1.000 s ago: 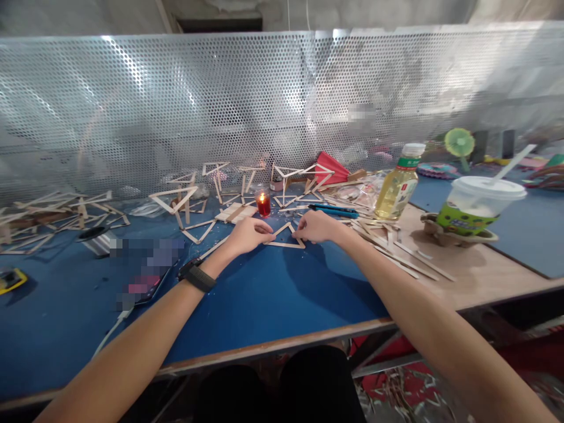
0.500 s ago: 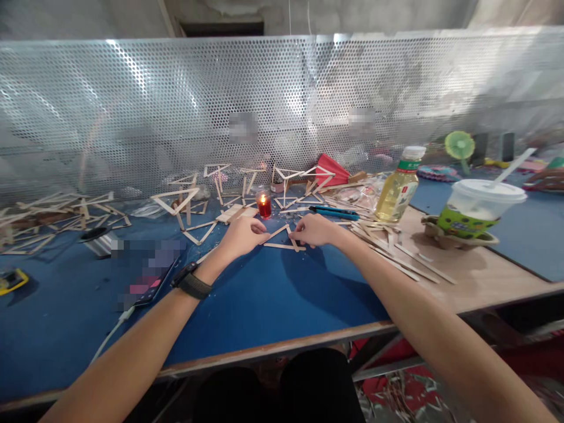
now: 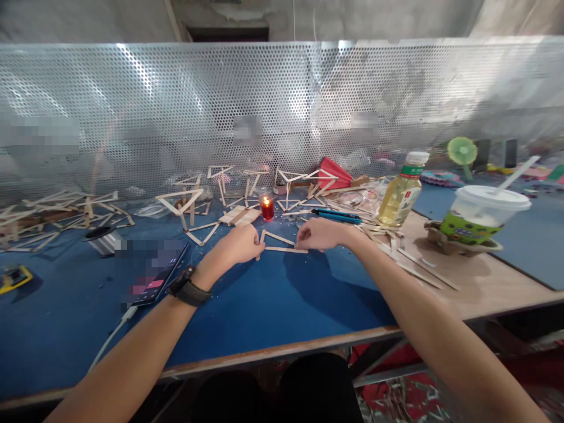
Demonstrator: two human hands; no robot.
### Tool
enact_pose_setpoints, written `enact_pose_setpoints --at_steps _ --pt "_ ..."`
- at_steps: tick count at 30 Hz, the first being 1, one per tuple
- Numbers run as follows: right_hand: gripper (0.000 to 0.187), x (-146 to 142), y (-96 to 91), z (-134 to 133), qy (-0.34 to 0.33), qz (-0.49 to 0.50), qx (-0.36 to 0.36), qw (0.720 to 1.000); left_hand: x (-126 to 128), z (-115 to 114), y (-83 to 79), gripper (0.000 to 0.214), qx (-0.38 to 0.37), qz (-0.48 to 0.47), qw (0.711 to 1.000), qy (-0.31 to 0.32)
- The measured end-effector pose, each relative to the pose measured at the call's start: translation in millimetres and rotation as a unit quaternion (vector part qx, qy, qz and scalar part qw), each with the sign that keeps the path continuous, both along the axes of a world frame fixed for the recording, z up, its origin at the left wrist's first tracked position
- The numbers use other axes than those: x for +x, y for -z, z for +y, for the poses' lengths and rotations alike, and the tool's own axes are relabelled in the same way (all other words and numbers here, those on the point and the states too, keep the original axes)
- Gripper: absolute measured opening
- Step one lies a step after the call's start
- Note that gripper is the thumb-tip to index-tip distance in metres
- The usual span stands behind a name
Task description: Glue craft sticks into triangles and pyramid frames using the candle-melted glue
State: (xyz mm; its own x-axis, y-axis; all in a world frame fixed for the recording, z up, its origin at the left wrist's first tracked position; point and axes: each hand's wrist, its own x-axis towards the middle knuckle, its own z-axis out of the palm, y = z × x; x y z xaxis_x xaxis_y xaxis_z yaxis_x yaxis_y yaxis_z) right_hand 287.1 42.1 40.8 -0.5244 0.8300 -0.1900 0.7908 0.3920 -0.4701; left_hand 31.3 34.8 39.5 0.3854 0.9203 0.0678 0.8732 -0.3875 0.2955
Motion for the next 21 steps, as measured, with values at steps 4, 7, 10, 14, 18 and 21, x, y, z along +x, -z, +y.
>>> enact_pose_setpoints --at_steps 4,7,10,14,18,21 --pt "0.029 1 -1.2 2 -0.046 0.015 -0.004 0.999 -7 -6 -13.6 0.029 -0.078 0.009 0.997 -0.007" --pt "0.028 2 -1.7 2 -0.068 0.021 -0.031 0.997 -10 -9 -21.2 0.024 -0.144 0.010 0.989 0.009" --pt "0.027 2 -1.2 3 -0.089 0.018 -0.042 0.995 -11 -10 -23.3 0.032 -0.135 -0.011 0.990 0.027" --pt "0.025 -2 1.1 2 -0.100 0.039 -0.028 0.994 -11 -6 -18.2 0.036 -0.007 -0.051 0.997 0.064" --pt "0.027 -7 2.0 1 -0.091 0.055 -0.010 0.994 -12 5 -5.4 0.024 0.075 -0.035 0.990 0.113" --pt "0.029 -6 -0.3 -1 -0.096 0.042 -0.005 0.994 -13 14 5.5 0.026 0.100 0.002 0.985 0.141"
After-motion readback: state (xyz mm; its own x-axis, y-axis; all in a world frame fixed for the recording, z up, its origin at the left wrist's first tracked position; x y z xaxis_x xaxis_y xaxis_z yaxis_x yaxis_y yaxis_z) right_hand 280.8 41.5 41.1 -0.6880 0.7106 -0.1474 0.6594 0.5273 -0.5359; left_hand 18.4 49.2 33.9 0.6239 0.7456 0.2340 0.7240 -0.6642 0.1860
